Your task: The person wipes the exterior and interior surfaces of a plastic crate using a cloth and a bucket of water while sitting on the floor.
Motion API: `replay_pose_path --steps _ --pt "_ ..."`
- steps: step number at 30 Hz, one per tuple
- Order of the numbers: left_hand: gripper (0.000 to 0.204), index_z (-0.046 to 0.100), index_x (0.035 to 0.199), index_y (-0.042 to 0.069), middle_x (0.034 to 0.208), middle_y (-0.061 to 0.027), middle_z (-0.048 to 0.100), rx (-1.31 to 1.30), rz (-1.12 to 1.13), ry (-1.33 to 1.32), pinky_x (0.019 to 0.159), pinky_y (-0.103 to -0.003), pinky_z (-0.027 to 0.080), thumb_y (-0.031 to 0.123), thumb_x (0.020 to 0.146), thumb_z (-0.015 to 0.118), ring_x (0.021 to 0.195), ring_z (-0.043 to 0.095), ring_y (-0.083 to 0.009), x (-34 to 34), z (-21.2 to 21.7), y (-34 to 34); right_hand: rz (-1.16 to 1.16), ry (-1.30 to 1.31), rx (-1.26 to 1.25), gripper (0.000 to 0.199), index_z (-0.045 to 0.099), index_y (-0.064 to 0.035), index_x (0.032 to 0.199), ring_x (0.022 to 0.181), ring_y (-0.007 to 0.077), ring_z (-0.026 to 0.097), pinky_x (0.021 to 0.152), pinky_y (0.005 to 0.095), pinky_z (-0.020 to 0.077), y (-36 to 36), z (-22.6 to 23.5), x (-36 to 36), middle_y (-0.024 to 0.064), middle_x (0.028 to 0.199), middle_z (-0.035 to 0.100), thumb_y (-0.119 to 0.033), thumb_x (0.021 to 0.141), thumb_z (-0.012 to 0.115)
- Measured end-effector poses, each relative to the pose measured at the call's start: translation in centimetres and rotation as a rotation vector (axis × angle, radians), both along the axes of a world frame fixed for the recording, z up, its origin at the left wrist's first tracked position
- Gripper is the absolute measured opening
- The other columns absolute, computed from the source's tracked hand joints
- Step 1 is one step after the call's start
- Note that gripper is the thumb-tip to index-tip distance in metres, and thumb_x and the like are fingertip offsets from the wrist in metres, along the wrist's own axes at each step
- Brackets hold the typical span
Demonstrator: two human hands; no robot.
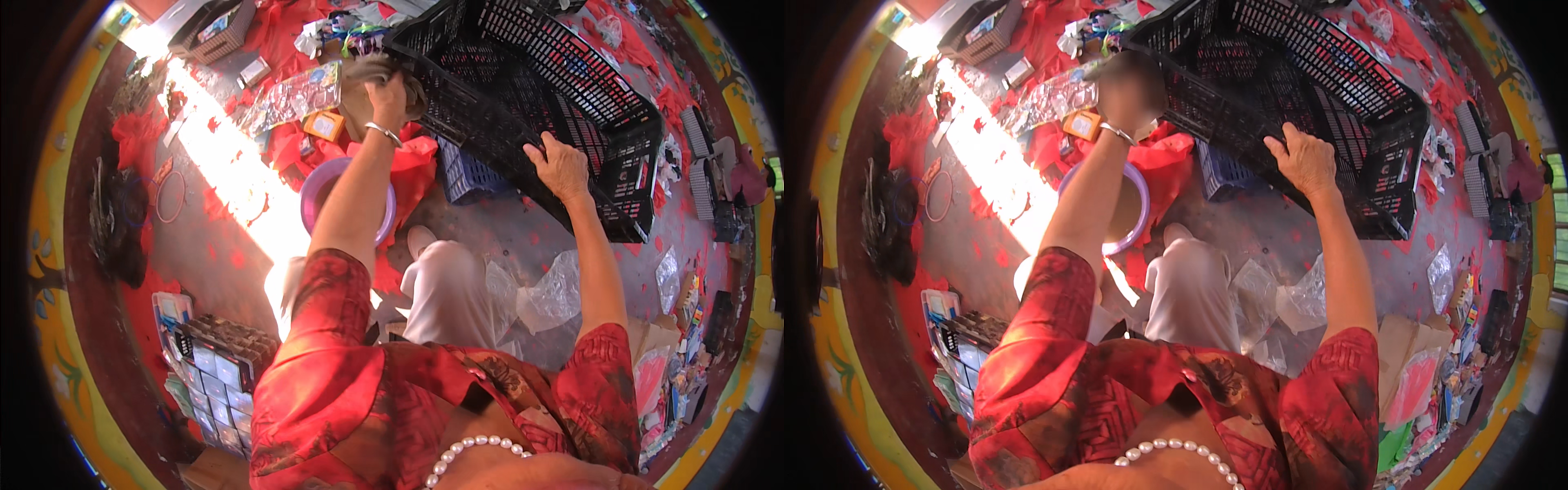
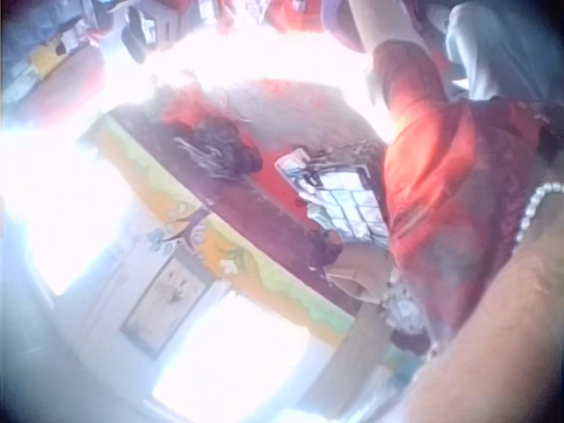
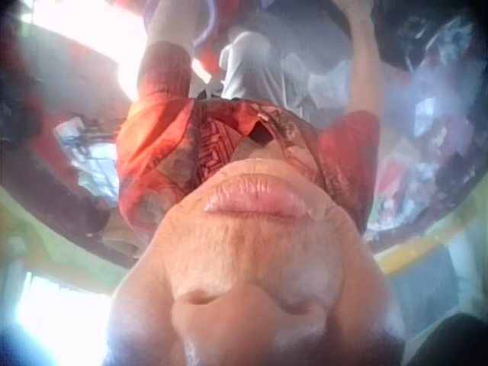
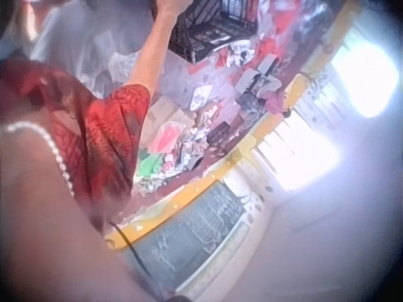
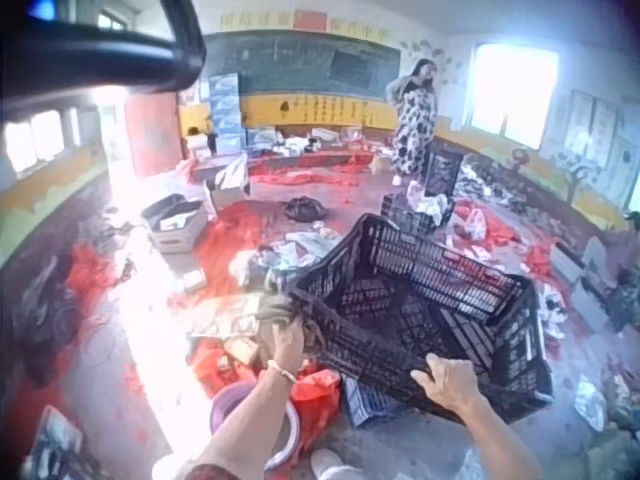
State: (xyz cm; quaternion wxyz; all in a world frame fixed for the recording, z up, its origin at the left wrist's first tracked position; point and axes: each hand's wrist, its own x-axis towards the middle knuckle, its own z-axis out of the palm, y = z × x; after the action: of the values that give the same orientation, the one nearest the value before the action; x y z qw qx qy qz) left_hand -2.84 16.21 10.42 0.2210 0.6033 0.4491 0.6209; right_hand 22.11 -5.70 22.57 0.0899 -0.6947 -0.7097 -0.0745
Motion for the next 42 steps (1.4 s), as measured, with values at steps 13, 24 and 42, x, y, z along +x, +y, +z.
replay_pose_path --steps 13,24,42 --pt "0.028 0.057 0.107 0.006 0.107 -0.0138 0.056 -0.567 -0.566 -0.302 0.086 -0.039 0.043 0.008 0.079 0.055 0.1 0.053 -0.0281 12.5 7.5 -12.0 -0.112 -0.075 -0.062 0.029 0.055 -0.0049 0.081 0.064 0.0318 0.064 0.06 0.0453 0.0483 -1.1 6.0 7.3 0.0156 0.067 0.063 -0.033 0.083 0.051" --pt "0.077 0.02 0.135 -0.007 0.133 -0.035 0.024 -0.023 0.058 0.325 0.105 -0.044 0.021 0.008 0.07 0.059 0.124 0.024 -0.047 4.5 14.4 -7.3 -0.072 0.076 -0.082 0.025 0.055 -0.0049 0.081 0.063 0.0338 0.064 0.059 0.0442 0.051 -2.3 10.3 0.7 0.0186 0.067 0.063 -0.029 0.086 0.049" --pt "0.053 0.051 0.118 0.004 0.11 -0.0194 0.05 -0.207 -0.514 0.32 0.085 -0.038 0.042 0.003 0.065 0.056 0.1 0.051 -0.0374 1.8 0.1 -10.2 -0.227 -0.099 -0.144 0.026 0.054 -0.0082 0.084 0.067 0.0375 0.062 0.06 0.047 0.0487 0.9 -1.4 -0.4 0.0193 0.068 0.062 -0.033 0.087 0.047"
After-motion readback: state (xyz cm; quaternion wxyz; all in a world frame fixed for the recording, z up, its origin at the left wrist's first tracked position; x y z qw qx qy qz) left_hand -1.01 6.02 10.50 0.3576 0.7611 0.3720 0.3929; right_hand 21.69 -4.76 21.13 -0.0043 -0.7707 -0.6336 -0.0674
